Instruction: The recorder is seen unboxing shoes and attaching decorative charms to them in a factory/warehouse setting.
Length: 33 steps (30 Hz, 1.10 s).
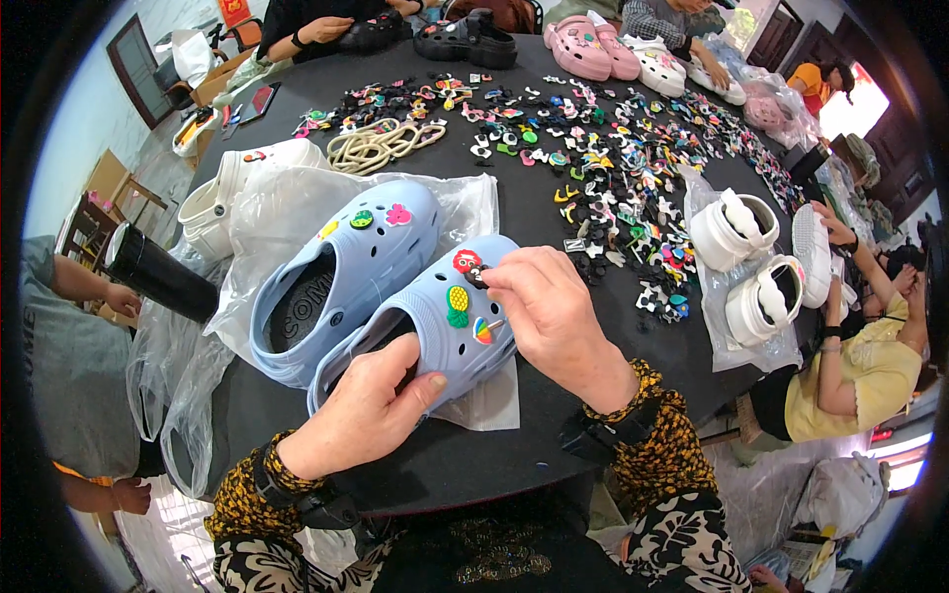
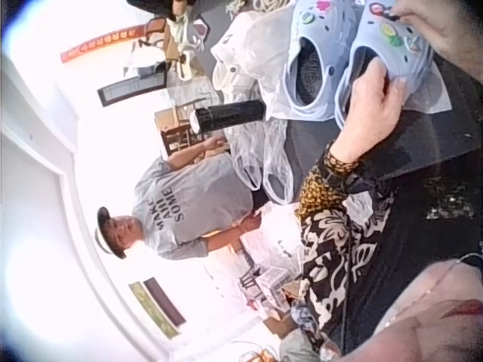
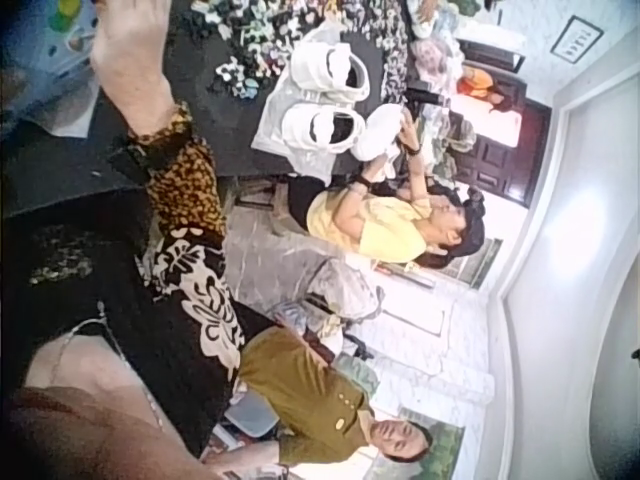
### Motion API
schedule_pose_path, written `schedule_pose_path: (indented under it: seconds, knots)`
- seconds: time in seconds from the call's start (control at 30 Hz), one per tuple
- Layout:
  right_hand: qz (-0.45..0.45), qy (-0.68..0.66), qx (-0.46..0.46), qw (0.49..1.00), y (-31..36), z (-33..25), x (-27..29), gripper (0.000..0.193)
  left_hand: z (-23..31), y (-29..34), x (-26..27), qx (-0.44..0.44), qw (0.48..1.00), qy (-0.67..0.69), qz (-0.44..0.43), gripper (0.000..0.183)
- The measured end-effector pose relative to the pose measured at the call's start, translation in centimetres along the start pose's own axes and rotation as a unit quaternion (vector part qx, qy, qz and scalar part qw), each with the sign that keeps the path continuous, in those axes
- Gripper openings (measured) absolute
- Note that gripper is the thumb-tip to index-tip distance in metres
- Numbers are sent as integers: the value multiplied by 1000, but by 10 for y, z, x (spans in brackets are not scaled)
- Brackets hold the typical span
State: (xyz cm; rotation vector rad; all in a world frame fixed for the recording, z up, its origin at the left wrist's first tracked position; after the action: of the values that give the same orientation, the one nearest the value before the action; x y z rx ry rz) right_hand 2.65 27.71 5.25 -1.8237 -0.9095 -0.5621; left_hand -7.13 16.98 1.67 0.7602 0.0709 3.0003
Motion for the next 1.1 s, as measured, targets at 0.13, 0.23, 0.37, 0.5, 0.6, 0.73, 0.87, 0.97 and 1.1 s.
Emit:
schedule_pose_path:
  seconds: [0.13,0.23,0.37,0.5,0.6,0.73,0.87,0.97,1.1]
  knots:
    - [3,-12,-4,1000,0,3,0,18,-1,0,-1,13,1000,3,-12,16]
    - [9,-32,-19,999,2,8,2,17,-3,-1,-2,12,1000,0,-13,16]
    - [5,-44,-27,999,1,10,2,15,0,1,0,9,1000,3,-8,16]
    - [-9,-32,-25,999,1,9,1,14,6,-1,0,5,1000,-10,-13,17]
    - [-16,-31,-24,999,0,8,1,15,3,-1,0,13,1000,-6,-15,17]
    - [-17,-32,-21,999,-1,6,2,17,0,-1,-1,17,1000,-5,-16,18]
    - [-22,-46,-17,999,-3,4,2,19,1,1,1,-7,1000,14,3,18]
    - [-23,-40,-21,999,-1,5,3,20,-3,-1,-2,-4,1000,8,-10,18]
    - [-23,-93,-77,992,2,16,-1,22,-5,-1,-2,-6,1000,6,-10,18]
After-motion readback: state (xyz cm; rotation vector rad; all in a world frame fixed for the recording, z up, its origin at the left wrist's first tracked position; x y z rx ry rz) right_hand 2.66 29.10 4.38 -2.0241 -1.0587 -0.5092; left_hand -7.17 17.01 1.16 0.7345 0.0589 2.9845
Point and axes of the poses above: each hand's wrist, its own y-axis away from the middle knuckle, its own x-axis out of the back of the hand, z = x × y, the point moved 10 cm from there along -y, towards the middle knuckle, and after that the axes turned 13 degrees about -z, right-handed, at the moved point
